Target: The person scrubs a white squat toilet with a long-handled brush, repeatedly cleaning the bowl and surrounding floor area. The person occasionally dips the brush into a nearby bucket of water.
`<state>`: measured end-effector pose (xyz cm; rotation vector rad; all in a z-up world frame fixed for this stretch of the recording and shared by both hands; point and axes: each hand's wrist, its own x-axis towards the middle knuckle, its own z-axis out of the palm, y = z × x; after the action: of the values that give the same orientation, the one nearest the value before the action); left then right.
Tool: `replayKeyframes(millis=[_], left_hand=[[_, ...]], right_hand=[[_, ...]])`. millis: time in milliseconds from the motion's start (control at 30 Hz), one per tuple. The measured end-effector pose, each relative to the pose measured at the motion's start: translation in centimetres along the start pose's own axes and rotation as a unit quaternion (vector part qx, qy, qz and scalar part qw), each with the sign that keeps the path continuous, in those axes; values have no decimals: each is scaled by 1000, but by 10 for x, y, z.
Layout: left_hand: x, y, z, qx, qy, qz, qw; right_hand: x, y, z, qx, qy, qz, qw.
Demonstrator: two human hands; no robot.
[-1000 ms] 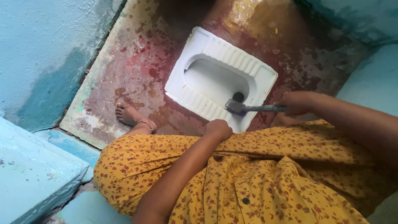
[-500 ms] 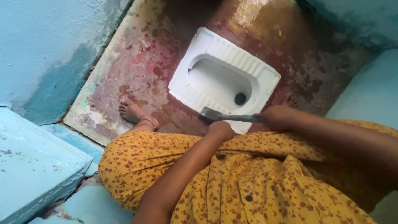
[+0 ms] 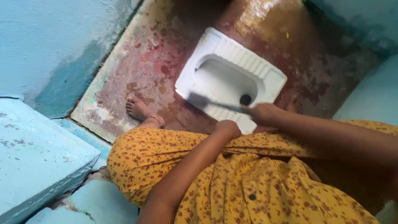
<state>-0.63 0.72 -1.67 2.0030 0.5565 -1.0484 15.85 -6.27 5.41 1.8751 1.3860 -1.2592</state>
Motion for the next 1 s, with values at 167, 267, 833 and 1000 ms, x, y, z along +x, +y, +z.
replayKeyframes(millis=[167,267,833,1000], left_hand=[[-8,-4,-2,-13,5,0,1000],[-9,-7,-2,-19,16,0,1000],[-19,-9,-22,-165,182,-8,969],[-21,-13,-32,-184,176,-17,967]], right_hand=[[-15,15,0,-2,-6,8,1000],[26,4,-5,46,114,10,992],[81,11,14,172,254,59,950],[102,16,13,144,273,29,951]])
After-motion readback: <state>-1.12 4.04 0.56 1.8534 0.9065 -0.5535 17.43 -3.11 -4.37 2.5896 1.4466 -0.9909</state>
